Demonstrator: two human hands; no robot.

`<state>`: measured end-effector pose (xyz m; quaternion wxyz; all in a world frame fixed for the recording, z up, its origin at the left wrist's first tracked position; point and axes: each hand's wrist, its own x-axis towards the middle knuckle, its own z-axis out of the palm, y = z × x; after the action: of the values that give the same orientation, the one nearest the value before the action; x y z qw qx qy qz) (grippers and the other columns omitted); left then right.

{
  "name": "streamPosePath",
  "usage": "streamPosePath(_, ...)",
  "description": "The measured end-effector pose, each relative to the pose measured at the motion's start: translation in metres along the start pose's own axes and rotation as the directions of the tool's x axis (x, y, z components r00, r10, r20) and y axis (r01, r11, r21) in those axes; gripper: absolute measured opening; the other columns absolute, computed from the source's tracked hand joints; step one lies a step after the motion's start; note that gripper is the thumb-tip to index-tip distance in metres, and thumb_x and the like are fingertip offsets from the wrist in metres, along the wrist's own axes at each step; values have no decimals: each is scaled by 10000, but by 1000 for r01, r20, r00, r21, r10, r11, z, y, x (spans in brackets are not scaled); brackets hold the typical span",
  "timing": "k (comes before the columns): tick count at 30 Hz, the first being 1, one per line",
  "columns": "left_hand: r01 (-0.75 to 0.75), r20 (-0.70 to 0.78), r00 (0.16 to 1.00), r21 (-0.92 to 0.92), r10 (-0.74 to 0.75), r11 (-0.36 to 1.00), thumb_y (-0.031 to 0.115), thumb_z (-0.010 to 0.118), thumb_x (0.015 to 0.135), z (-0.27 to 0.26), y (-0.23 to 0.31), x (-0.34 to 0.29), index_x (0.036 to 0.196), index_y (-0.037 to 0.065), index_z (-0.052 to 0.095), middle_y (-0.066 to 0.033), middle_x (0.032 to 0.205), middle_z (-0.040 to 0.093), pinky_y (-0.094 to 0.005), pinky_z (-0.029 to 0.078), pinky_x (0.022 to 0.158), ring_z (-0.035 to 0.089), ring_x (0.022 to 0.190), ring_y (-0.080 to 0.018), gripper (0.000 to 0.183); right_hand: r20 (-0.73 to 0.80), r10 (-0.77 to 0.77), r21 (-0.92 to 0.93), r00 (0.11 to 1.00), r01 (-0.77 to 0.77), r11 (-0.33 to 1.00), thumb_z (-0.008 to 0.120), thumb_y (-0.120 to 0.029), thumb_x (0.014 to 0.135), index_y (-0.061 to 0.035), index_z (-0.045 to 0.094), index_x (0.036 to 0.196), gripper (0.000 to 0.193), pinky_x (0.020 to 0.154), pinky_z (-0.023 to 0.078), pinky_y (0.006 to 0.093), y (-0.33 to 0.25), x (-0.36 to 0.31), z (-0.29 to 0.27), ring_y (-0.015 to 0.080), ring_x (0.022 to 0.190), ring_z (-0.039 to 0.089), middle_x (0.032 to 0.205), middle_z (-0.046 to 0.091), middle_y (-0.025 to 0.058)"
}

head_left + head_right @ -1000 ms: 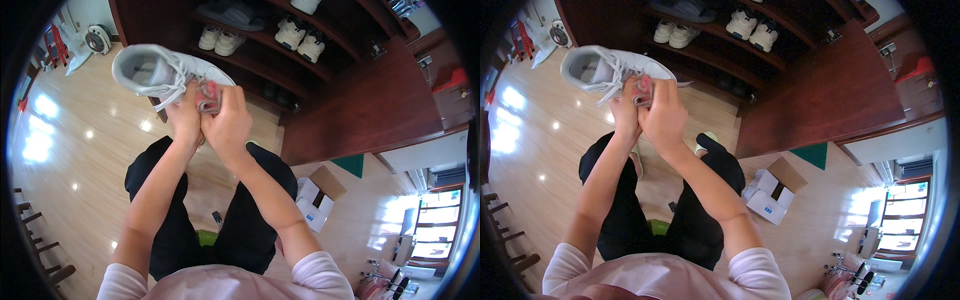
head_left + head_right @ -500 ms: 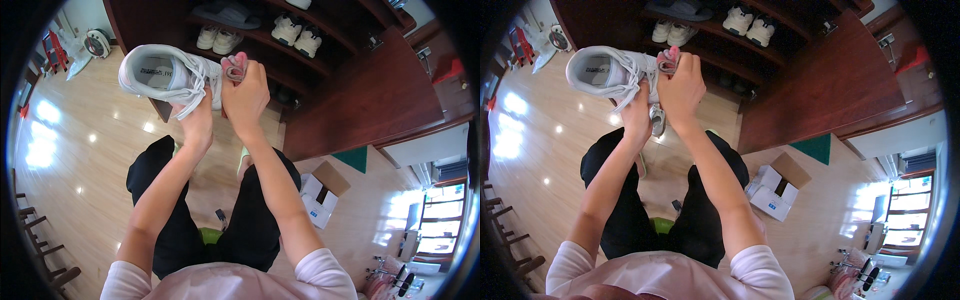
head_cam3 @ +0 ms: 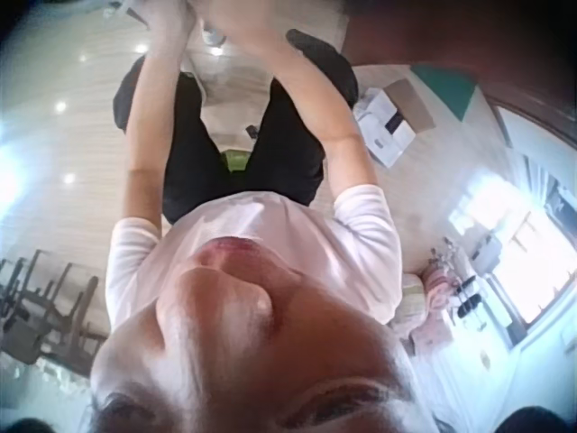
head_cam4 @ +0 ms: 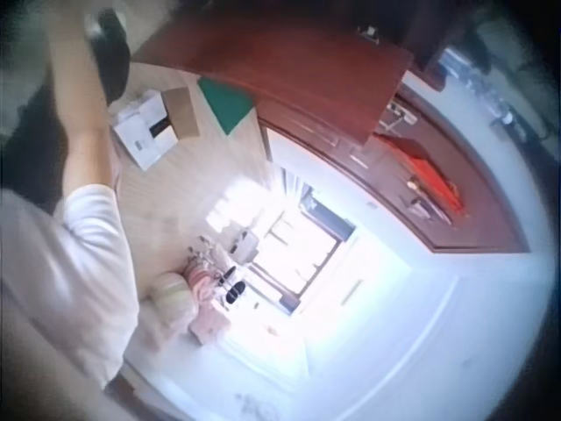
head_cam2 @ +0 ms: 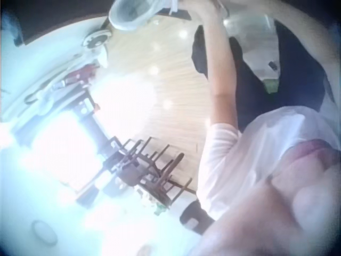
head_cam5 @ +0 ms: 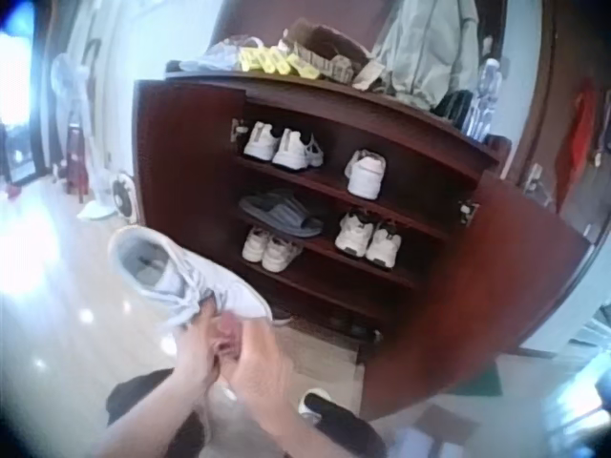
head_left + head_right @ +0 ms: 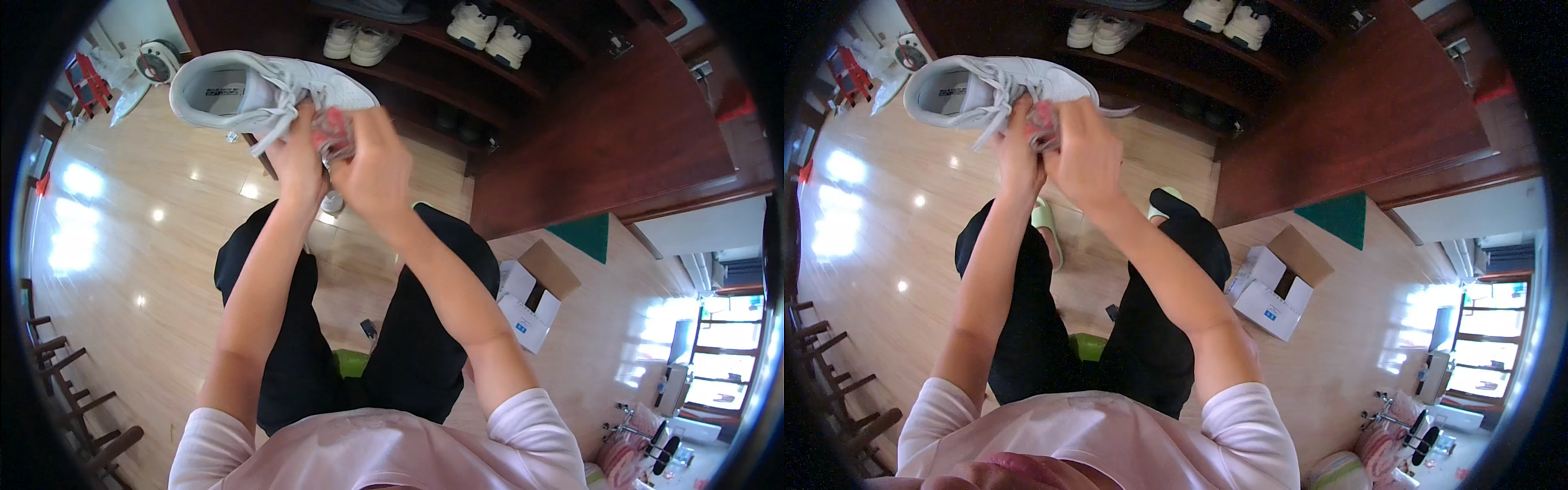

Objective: The person wipes the exterior and sole of a white shoe using a pink cloth before placing it back into a wooden shoe cabinet.

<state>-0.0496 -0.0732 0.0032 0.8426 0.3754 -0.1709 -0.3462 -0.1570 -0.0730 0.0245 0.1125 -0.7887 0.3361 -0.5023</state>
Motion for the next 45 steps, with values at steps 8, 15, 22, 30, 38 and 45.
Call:
streamPosePath(8,-106,-15,994,99,108,989,83,681,946,2,-4,-2,1240,81,566,-21,1203,619,-353,569,812,605,1085,-143,315,-157,156,-18,975,-160,987,706,-19,696,-35,638,977,290,714,519,464,19,40,-6,389,880,642,967,614,156)
streamPosePath(15,-49,15,999,26,49,998,65,667,949,1,7,-4,1347,106,507,-39,1247,609,-351,567,832,602,1121,-160,431,-144,71,4,987,-71,997,712,-29,716,-44,640,999,293,731,524,456,13,37,5,397,865,636,962,615,150)
streamPosePath(22,-13,17,1000,39,13,999,63,666,950,-9,10,9,1322,85,535,-45,1240,618,-355,565,848,616,1100,-165,396,-54,31,64,998,-28,998,701,13,681,-70,663,1015,346,735,541,419,-9,3,15,380,870,646,943,603,142)
streamPosePath(30,149,103,983,49,-153,988,110,685,929,-2,37,3,1265,71,588,-52,1194,657,-379,569,856,649,1081,-180,352,17,335,379,942,-316,870,750,-138,859,-28,658,1030,223,724,535,368,37,42,0,247,883,676,1019,674,97)
streamPosePath(38,107,159,982,-18,-103,994,193,703,936,-3,47,0,1262,85,578,-52,1169,665,-367,549,906,644,1098,-170,365,-46,294,591,955,-211,779,787,-142,865,-5,666,1130,322,834,536,331,9,37,1,169,909,667,1008,715,94)
streamPosePath(45,8,56,998,3,-8,1000,78,776,892,2,45,-1,1078,16,649,-56,994,684,-299,541,797,644,870,-124,234,47,-164,242,985,148,959,828,-132,716,-91,680,1039,357,700,538,385,-3,17,-5,302,838,646,900,608,86)
